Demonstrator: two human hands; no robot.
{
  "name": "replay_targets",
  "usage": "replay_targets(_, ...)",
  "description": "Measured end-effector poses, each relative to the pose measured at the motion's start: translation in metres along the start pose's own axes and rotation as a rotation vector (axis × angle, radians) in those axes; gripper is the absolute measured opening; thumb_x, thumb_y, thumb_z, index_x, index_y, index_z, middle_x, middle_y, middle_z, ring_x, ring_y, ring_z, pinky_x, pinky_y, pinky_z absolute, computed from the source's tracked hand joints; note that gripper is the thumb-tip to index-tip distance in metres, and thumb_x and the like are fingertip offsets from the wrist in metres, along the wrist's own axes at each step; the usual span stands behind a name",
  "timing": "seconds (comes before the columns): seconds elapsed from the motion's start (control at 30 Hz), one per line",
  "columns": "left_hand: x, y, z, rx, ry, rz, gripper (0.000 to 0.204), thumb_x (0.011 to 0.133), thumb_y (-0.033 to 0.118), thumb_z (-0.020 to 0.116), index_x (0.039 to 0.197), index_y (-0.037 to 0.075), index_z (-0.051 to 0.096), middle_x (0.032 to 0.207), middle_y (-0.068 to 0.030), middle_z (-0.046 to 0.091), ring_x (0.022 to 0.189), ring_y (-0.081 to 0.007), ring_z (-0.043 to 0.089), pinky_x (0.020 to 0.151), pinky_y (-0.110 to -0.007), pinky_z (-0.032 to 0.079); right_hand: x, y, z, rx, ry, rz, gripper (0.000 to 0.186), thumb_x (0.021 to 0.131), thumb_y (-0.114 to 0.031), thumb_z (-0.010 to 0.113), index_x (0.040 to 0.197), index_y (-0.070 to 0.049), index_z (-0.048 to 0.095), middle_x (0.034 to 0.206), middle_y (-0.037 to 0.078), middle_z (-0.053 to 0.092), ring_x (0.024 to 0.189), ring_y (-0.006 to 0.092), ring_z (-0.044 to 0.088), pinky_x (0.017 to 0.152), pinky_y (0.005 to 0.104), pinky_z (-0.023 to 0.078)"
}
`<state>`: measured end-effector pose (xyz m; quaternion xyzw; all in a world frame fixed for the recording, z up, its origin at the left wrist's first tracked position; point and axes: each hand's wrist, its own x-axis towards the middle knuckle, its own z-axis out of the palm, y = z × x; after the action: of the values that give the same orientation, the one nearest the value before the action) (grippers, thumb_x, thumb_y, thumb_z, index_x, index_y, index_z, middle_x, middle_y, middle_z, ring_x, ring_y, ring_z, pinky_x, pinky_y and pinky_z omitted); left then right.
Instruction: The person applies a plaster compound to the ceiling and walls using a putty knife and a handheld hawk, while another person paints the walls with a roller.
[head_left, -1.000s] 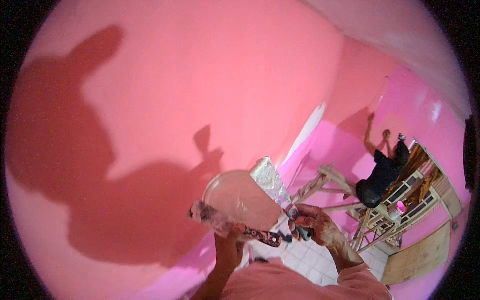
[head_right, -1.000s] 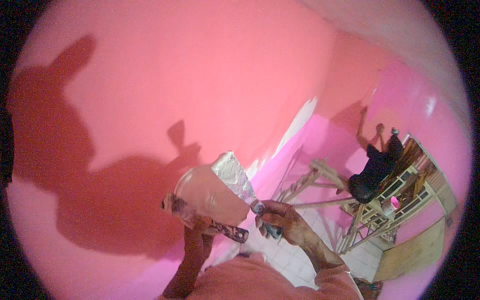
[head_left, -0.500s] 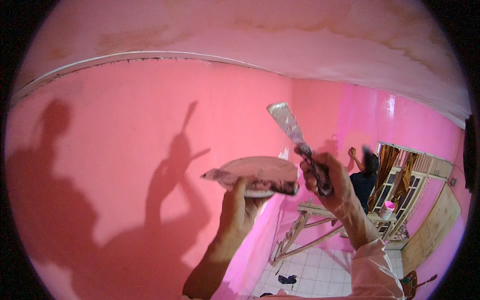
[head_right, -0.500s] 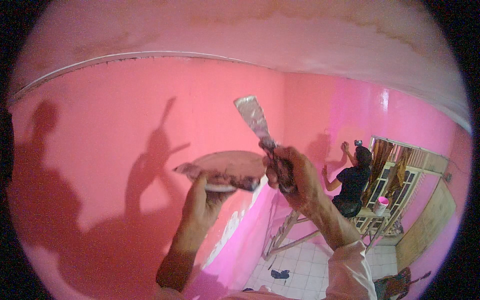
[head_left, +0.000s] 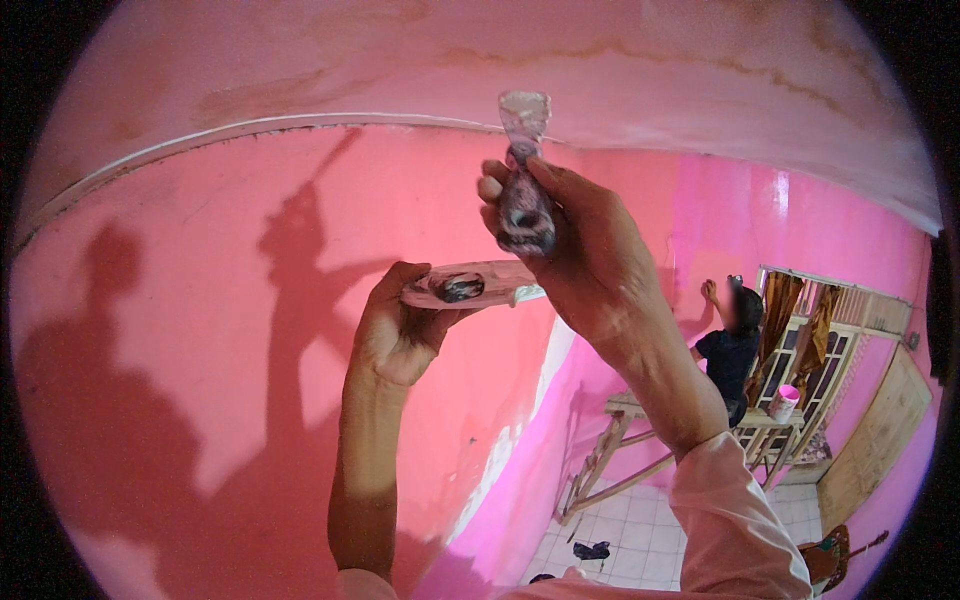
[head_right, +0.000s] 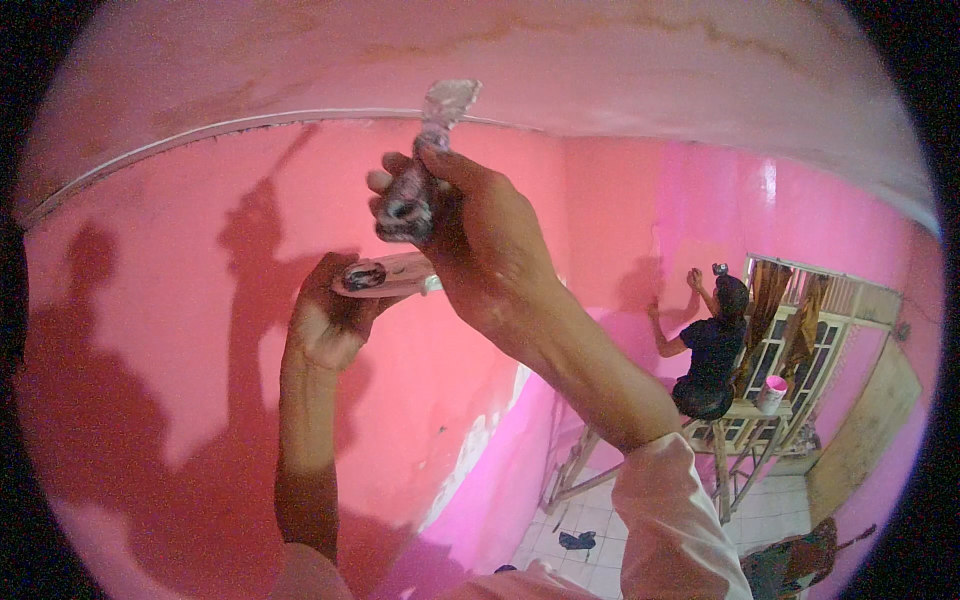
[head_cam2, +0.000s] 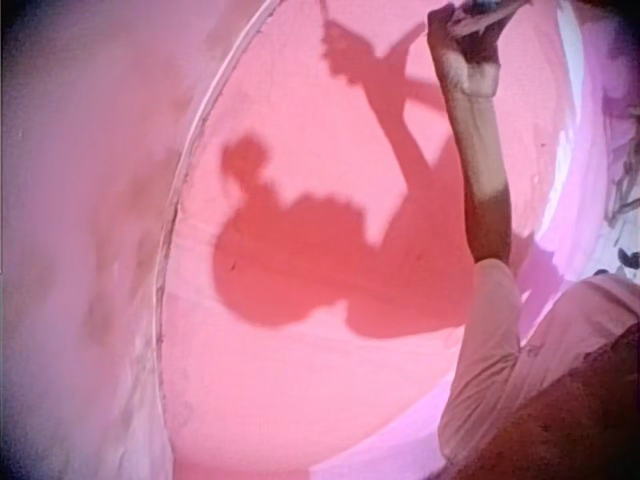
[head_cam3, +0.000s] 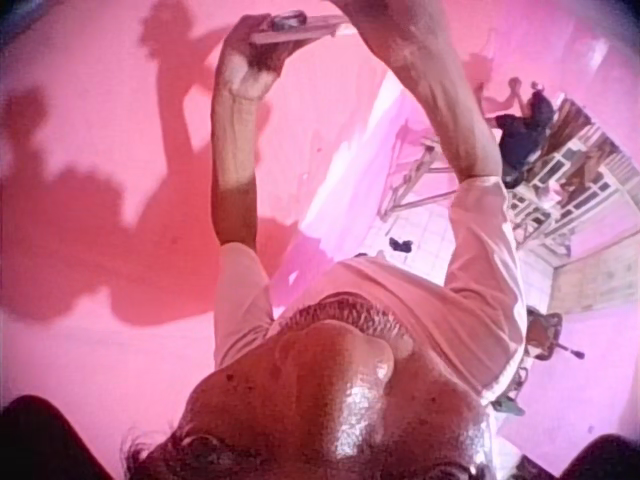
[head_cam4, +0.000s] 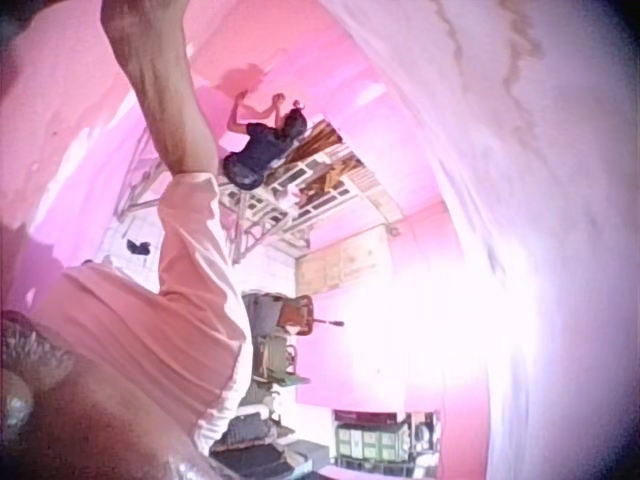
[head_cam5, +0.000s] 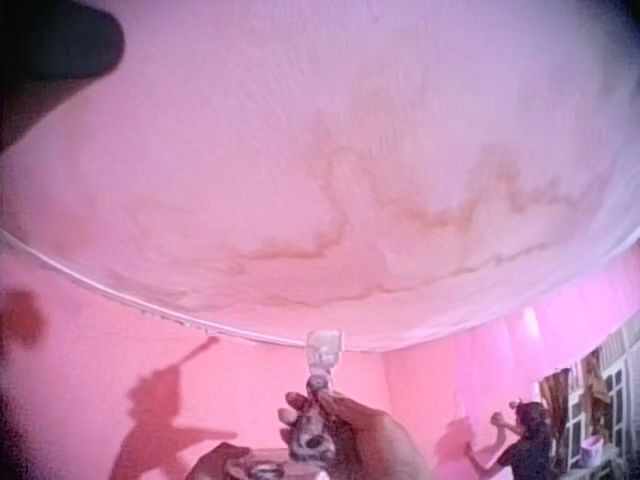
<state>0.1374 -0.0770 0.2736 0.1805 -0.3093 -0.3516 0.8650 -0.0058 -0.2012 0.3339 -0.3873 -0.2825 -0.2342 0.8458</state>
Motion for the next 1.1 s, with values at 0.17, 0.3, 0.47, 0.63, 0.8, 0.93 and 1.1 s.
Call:
replay_targets(0.17, -0.009, -0.004, -0.015, 0.121, -0.017, -0.013, 0.035, 0.084, 0.02, 0.05, 0.094, -0.013, 0.05, 0.098, -0.0237, 0.057, 0.087, -0.0326, 0.061, 0.071, -0.036, 0.058, 0.018, 0.013, 0.024, 0.121, -0.028, -0.061, 0.016, 0.089, -0.011, 0.044, 0.093, 0.004, 0.047, 0.084, 0.013, 0.054, 0.077, 0.0226, 0.057, 0.069, 0.0337, 0.051)
replay_targets(0.3, -0.013, -0.022, -0.025, 0.098, 0.007, -0.034, 0.032, 0.083, 0.014, 0.047, 0.103, -0.012, 0.047, 0.104, -0.0247, 0.052, 0.098, -0.0376, 0.053, 0.073, -0.033, 0.057, 0.026, 0.014, 0.057, 0.208, -0.022, -0.18, 0.014, 0.089, -0.006, 0.04, 0.094, 0.006, 0.044, 0.088, 0.017, 0.057, 0.082, 0.0228, 0.056, 0.08, 0.0315, 0.051)
replay_targets(0.47, -0.001, -0.026, -0.041, 0.125, -0.155, 0.024, 0.034, 0.088, 0.019, 0.043, 0.109, -0.006, 0.047, 0.099, -0.0139, 0.058, 0.091, -0.0254, 0.059, 0.08, -0.034, 0.053, 0.038, 0.025, 0.089, 0.104, -0.094, -0.209, 0.017, 0.089, -0.01, 0.042, 0.093, 0.006, 0.046, 0.085, 0.014, 0.056, 0.079, 0.0221, 0.057, 0.075, 0.0312, 0.049)
replay_targets(0.63, -0.004, -0.024, -0.032, 0.058, -0.063, 0.087, 0.029, 0.089, 0.019, 0.041, 0.108, -0.002, 0.048, 0.101, -0.0108, 0.057, 0.09, -0.0231, 0.058, 0.082, -0.033, 0.052, -0.006, 0.041, 0.076, 0.052, -0.153, -0.099, 0.02, 0.088, -0.014, 0.046, 0.094, 0.005, 0.049, 0.085, 0.012, 0.056, 0.075, 0.0212, 0.058, 0.071, 0.0312, 0.049)
replay_targets(0.8, 0.025, -0.045, -0.046, 0.161, 0.097, 0.077, 0.03, 0.083, 0.017, 0.046, 0.104, -0.005, 0.048, 0.102, -0.0158, 0.056, 0.089, -0.0233, 0.059, 0.08, -0.032, 0.053, 0.004, 0.024, 0.01, -0.012, 0.101, -0.043, 0.021, 0.088, -0.016, 0.049, 0.094, 0.004, 0.049, 0.085, 0.013, 0.056, 0.076, 0.0215, 0.058, 0.068, 0.0328, 0.05)
replay_targets(0.93, 0.02, -0.047, -0.034, 0.167, 0.097, 0.022, 0.032, 0.077, 0.015, 0.05, 0.096, -0.011, 0.047, 0.097, -0.0197, 0.056, 0.088, -0.0262, 0.06, 0.081, -0.036, 0.054, 0.029, 0.015, -0.008, 0.021, 0.055, -0.063, 0.02, 0.088, -0.016, 0.049, 0.093, 0.003, 0.049, 0.083, 0.012, 0.056, 0.077, 0.0212, 0.058, 0.068, 0.0334, 0.05)
replay_targets(1.1, 0.015, -0.047, -0.036, 0.163, 0.034, -0.007, 0.035, 0.077, 0.014, 0.05, 0.099, -0.012, 0.046, 0.097, -0.0185, 0.057, 0.085, -0.0264, 0.06, 0.083, -0.037, 0.052, 0.038, 0.02, 0.014, 0.107, -0.063, -0.228, 0.016, 0.088, -0.013, 0.048, 0.091, 0.002, 0.049, 0.084, 0.011, 0.055, 0.078, 0.021, 0.057, 0.068, 0.0341, 0.052)
